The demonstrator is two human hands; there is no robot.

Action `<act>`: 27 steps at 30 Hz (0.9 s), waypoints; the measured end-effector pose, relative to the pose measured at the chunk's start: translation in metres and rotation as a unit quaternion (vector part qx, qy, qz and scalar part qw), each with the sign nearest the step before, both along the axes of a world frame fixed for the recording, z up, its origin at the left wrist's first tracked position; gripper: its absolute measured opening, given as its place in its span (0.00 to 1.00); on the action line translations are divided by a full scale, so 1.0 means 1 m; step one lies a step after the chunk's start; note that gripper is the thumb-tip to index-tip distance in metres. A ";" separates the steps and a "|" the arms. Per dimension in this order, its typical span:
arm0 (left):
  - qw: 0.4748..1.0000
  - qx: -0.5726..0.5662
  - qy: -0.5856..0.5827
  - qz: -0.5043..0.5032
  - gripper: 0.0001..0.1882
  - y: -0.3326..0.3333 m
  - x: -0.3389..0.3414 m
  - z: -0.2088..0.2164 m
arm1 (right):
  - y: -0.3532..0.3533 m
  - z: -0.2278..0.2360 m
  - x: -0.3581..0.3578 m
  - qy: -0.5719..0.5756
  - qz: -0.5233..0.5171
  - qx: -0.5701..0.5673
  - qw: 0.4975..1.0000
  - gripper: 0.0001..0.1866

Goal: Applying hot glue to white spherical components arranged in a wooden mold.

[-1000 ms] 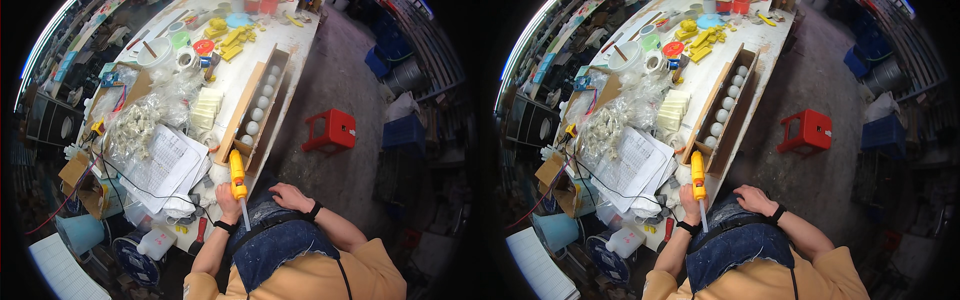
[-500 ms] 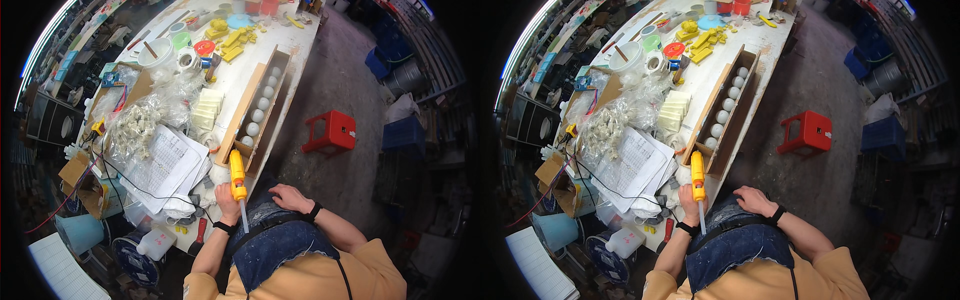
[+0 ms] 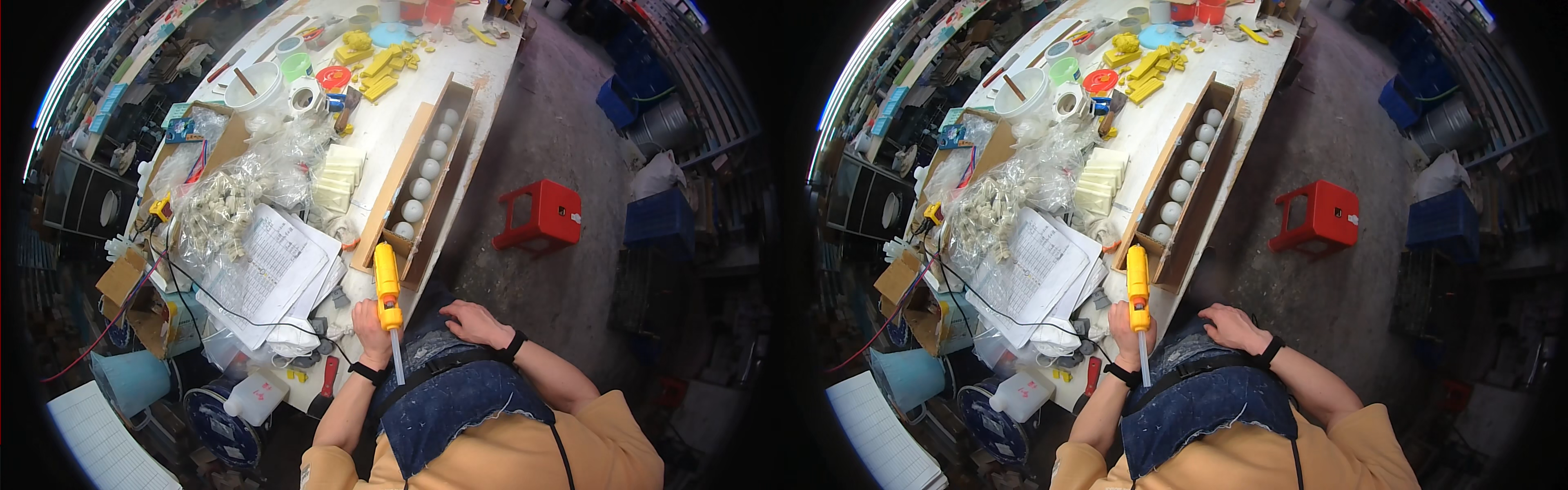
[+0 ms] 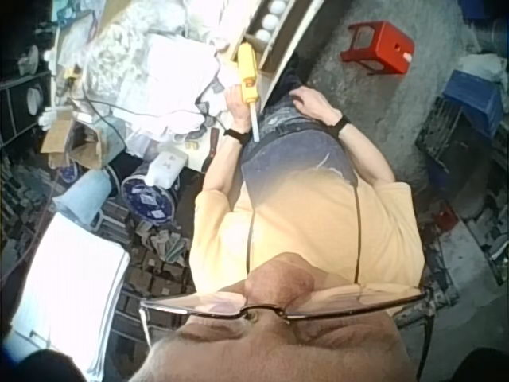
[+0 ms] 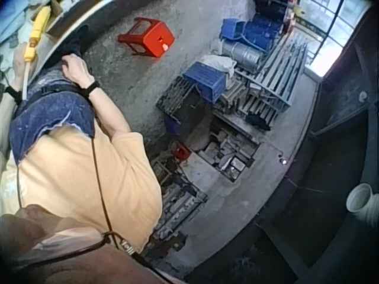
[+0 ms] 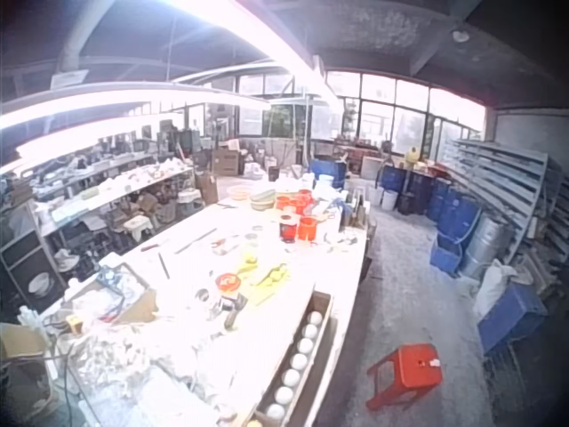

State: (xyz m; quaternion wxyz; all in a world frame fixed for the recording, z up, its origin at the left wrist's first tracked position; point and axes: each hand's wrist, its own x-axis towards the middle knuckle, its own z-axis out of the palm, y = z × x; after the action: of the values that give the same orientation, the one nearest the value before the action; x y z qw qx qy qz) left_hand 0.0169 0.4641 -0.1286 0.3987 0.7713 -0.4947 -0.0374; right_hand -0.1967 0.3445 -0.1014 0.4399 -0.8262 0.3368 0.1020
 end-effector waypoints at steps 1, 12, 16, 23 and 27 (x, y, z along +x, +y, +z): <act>1.000 -0.003 0.003 0.000 0.12 0.000 0.000 0.001 | 0.000 0.000 0.000 0.002 0.000 0.001 1.000 0.19; 1.000 0.005 -0.016 -0.015 0.17 0.002 0.003 0.013 | 0.001 -0.002 0.000 0.000 -0.007 -0.002 1.000 0.19; 0.999 0.008 -0.033 -0.019 0.26 0.003 0.003 0.017 | 0.001 0.000 0.001 0.000 -0.005 -0.003 1.000 0.19; 0.999 0.017 -0.027 -0.013 0.25 0.005 0.002 0.015 | 0.003 -0.008 -0.003 -0.040 0.001 -0.047 0.998 0.18; 0.999 0.023 -0.022 -0.011 0.25 0.005 0.002 0.014 | 0.003 -0.007 -0.002 -0.038 0.001 -0.047 0.998 0.18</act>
State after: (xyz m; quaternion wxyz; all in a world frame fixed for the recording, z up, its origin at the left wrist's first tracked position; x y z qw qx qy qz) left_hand 0.0188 0.4693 -0.1148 0.3694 0.7758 -0.5103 -0.0365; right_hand -0.1989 0.3475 -0.1081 0.4133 -0.8496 0.3229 0.0551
